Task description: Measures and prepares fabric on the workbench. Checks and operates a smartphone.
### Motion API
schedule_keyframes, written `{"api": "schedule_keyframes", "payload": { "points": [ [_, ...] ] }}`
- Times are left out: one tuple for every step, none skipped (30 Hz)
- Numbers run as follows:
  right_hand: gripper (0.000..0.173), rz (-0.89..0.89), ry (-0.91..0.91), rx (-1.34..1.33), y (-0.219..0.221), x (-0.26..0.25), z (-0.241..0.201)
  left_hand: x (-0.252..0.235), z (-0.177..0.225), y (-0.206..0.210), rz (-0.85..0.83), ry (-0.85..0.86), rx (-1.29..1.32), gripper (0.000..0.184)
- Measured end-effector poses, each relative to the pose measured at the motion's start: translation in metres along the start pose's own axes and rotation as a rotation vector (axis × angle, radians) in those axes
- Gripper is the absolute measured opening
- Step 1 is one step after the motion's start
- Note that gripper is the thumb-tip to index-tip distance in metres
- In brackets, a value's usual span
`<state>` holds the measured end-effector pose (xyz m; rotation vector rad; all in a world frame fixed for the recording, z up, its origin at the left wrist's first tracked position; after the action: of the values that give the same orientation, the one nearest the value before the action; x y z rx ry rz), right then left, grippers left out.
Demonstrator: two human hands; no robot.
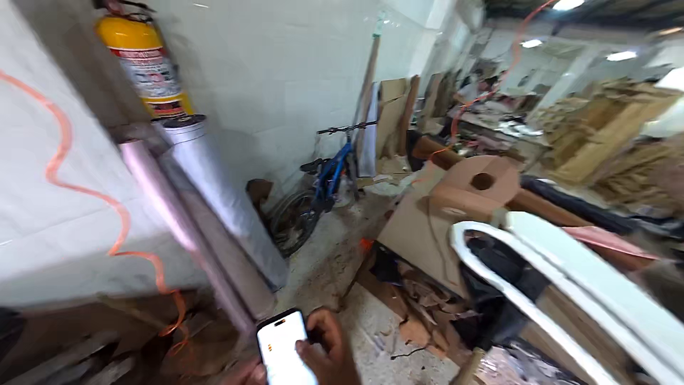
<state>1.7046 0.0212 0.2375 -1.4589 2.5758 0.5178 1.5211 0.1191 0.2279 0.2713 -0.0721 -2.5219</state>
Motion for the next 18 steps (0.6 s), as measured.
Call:
{"api": "schedule_keyframes", "payload": {
  "points": [
    [0.025, 0.001, 0.004, -0.013, 0.0022, 0.0017, -0.0015, 0.0076, -0.0121, -0.0061, 0.000, -0.010, -0.009, 0.032],
    [0.024, 0.004, 0.010, -0.024, 0.0036, 0.0031, -0.0020, 0.0113, -0.0147, -0.0071, 0.000, -0.026, 0.002, 0.034],
    [0.024, 0.007, 0.014, -0.033, 0.0038, 0.0036, -0.0020, 0.0111, -0.0140, -0.0058, -0.009, -0.028, 0.024, 0.036],
    [0.024, 0.016, 0.018, -0.043, 0.0033, 0.0038, -0.0014, 0.0089, -0.0137, -0.0045, -0.030, -0.015, 0.051, 0.038],
    [0.026, 0.024, 0.022, -0.050, 0.0024, 0.0046, -0.0007, 0.0070, -0.0138, -0.0033, -0.049, 0.000, 0.077, 0.039],
    [0.027, 0.028, 0.025, -0.054, 0.0020, 0.0053, -0.0003, 0.0063, -0.0144, -0.0029, -0.065, 0.009, 0.102, 0.039],
    [0.027, 0.027, 0.027, -0.058, 0.0021, 0.0058, 0.0007, 0.0064, -0.0152, -0.0033, -0.074, 0.012, 0.117, 0.040],
    [0.028, 0.024, 0.031, -0.060, 0.0024, 0.0064, 0.0016, 0.0072, -0.0162, -0.0039, -0.076, 0.011, 0.124, 0.040],
    [0.028, 0.023, 0.033, -0.062, 0.0024, 0.0071, 0.0023, 0.0082, -0.0177, -0.0043, -0.078, 0.007, 0.126, 0.039],
    [0.029, 0.024, 0.037, -0.060, 0.0020, 0.0081, 0.0032, 0.0092, -0.0187, -0.0043, -0.078, -0.001, 0.127, 0.039],
    [0.030, 0.025, 0.043, -0.058, 0.0016, 0.0089, 0.0037, 0.0101, -0.0189, -0.0039, -0.075, -0.009, 0.130, 0.039],
    [0.030, 0.025, 0.050, -0.058, 0.0016, 0.0094, 0.0037, 0.0108, -0.0184, -0.0036, -0.073, -0.017, 0.132, 0.039],
    [0.031, 0.024, 0.055, -0.060, 0.0017, 0.0093, 0.0035, 0.0110, -0.0180, -0.0035, -0.073, -0.020, 0.131, 0.039],
    [0.032, 0.025, 0.058, -0.060, 0.0018, 0.0086, 0.0033, 0.0108, -0.0175, -0.0034, -0.074, -0.022, 0.134, 0.039],
    [0.032, 0.027, 0.060, -0.058, 0.0019, 0.0076, 0.0032, 0.0101, -0.0171, -0.0030, -0.072, -0.021, 0.137, 0.039],
    [0.032, 0.029, 0.061, -0.055, 0.0017, 0.0068, 0.0033, 0.0092, -0.0170, -0.0027, -0.070, -0.018, 0.136, 0.040],
    [0.032, 0.028, 0.062, -0.054, 0.0014, 0.0061, 0.0032, 0.0084, -0.0172, -0.0024, -0.071, -0.012, 0.135, 0.041],
    [0.032, 0.025, 0.063, -0.051, 0.0009, 0.0053, 0.0028, 0.0076, -0.0178, -0.0021, -0.072, -0.009, 0.133, 0.041]
  ]
}}
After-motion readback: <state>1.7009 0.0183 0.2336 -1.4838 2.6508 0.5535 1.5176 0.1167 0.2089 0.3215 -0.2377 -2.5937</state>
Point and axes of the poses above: each hand's wrist, its own x-axis away from the middle knuckle, its own y-axis out of the palm, z = x × y, the point moved 1 cm from there along -x, towards the middle knuckle, and after that the axes turned 8 degrees about -x, right-handed, at the moved point
